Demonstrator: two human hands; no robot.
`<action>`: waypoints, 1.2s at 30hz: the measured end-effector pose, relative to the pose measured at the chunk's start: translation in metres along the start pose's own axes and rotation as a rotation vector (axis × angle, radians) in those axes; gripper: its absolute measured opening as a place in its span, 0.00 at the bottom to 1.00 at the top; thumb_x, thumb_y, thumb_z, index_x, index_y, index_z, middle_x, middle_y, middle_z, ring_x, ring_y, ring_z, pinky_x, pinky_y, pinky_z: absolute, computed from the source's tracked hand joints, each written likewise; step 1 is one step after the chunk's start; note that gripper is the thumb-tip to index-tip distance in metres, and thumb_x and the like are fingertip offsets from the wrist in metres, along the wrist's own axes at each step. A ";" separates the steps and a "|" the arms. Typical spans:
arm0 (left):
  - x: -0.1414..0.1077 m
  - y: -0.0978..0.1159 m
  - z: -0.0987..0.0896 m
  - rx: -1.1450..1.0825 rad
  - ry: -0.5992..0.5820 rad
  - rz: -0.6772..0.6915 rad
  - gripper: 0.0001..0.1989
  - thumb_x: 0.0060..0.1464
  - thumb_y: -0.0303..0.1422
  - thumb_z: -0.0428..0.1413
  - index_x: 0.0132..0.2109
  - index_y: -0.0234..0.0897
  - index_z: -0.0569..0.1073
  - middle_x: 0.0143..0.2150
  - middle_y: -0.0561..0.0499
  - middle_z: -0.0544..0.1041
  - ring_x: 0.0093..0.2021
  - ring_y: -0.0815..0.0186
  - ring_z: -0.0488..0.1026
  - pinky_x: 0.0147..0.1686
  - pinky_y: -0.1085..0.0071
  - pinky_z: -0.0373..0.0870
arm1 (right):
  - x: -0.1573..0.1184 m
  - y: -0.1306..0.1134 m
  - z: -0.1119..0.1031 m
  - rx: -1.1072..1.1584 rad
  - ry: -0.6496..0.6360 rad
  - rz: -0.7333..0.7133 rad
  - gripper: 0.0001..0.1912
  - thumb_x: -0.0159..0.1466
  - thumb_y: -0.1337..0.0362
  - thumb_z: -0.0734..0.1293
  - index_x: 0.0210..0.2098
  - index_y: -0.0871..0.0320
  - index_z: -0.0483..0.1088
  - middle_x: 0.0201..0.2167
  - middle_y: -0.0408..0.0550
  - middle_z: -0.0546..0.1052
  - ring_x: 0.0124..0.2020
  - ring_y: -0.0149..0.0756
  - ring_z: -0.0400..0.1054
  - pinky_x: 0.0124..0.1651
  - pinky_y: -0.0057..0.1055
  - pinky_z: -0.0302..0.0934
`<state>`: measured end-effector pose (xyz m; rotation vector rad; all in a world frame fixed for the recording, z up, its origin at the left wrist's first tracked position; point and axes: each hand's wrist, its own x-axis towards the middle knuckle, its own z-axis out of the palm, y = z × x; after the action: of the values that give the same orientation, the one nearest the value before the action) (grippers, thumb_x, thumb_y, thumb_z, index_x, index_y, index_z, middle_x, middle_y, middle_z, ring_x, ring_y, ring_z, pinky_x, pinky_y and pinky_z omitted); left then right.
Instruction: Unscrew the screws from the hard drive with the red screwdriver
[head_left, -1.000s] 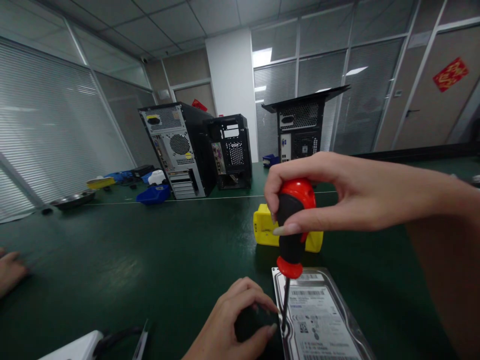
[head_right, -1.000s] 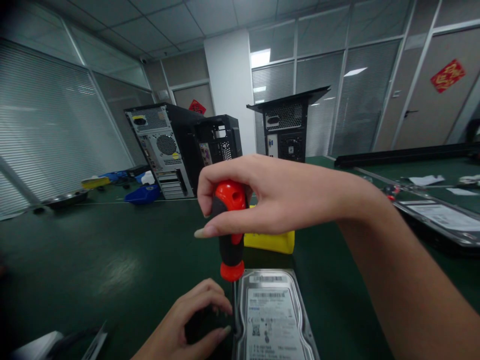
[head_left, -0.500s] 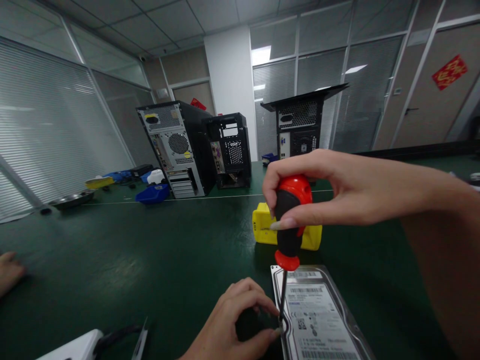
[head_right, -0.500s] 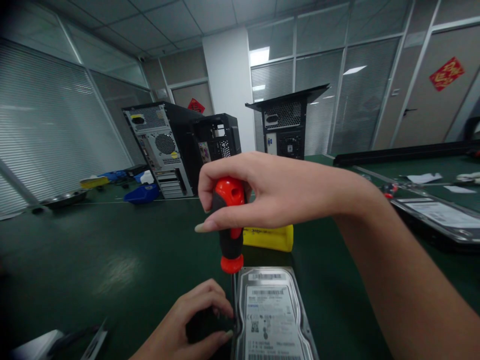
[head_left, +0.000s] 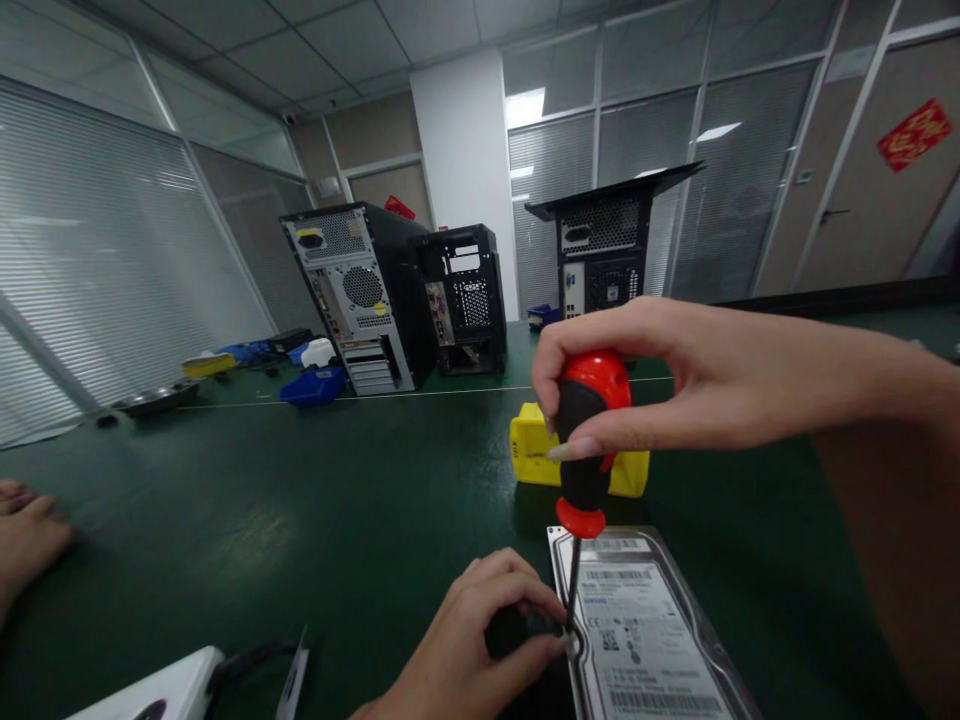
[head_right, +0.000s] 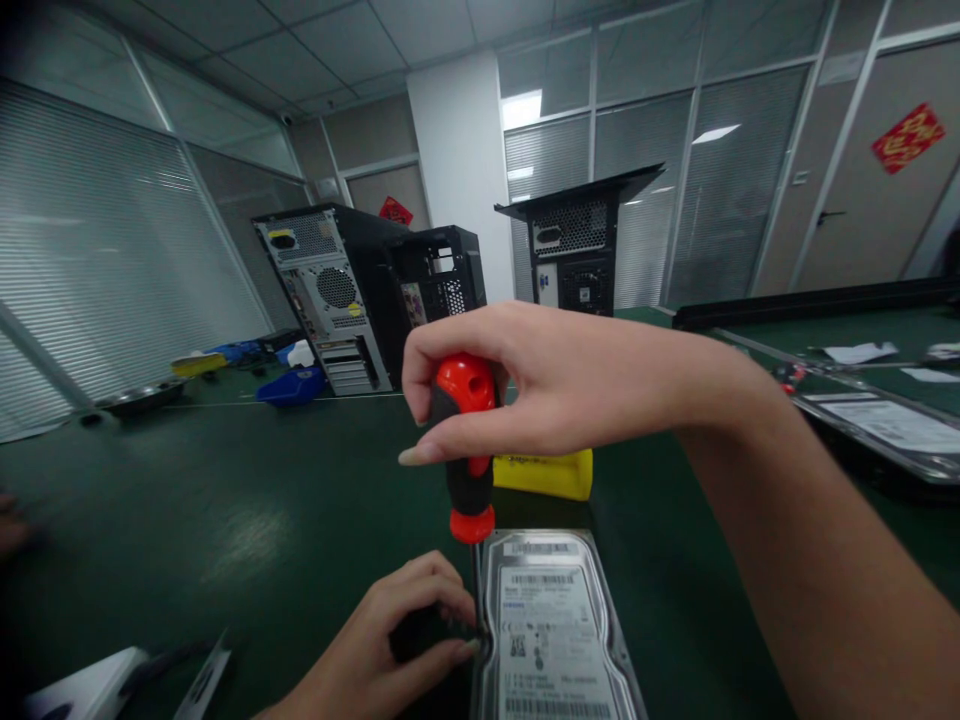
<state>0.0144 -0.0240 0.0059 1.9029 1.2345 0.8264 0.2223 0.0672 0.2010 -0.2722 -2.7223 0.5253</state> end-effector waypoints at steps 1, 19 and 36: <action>0.000 0.000 0.000 -0.003 0.000 -0.002 0.07 0.57 0.33 0.60 0.42 0.37 0.79 0.40 0.47 0.75 0.42 0.61 0.71 0.43 0.64 0.63 | 0.000 0.000 0.000 0.001 -0.002 -0.002 0.09 0.64 0.58 0.70 0.38 0.58 0.72 0.33 0.41 0.76 0.32 0.30 0.71 0.31 0.26 0.61; 0.001 0.002 -0.002 -0.017 0.010 -0.007 0.06 0.56 0.31 0.60 0.40 0.36 0.79 0.38 0.48 0.75 0.40 0.62 0.71 0.42 0.65 0.65 | 0.001 -0.004 0.000 -0.014 -0.018 -0.019 0.09 0.64 0.58 0.70 0.37 0.57 0.71 0.31 0.38 0.74 0.29 0.27 0.68 0.28 0.23 0.61; 0.007 0.014 -0.002 0.018 -0.103 -0.193 0.08 0.56 0.36 0.54 0.40 0.39 0.67 0.37 0.52 0.69 0.39 0.62 0.61 0.42 0.65 0.58 | 0.001 -0.006 0.000 -0.013 -0.030 -0.052 0.10 0.65 0.57 0.70 0.37 0.58 0.70 0.31 0.37 0.73 0.30 0.25 0.68 0.29 0.22 0.61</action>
<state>0.0215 -0.0209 0.0199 1.7835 1.3409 0.6098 0.2203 0.0616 0.2035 -0.1970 -2.7545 0.5016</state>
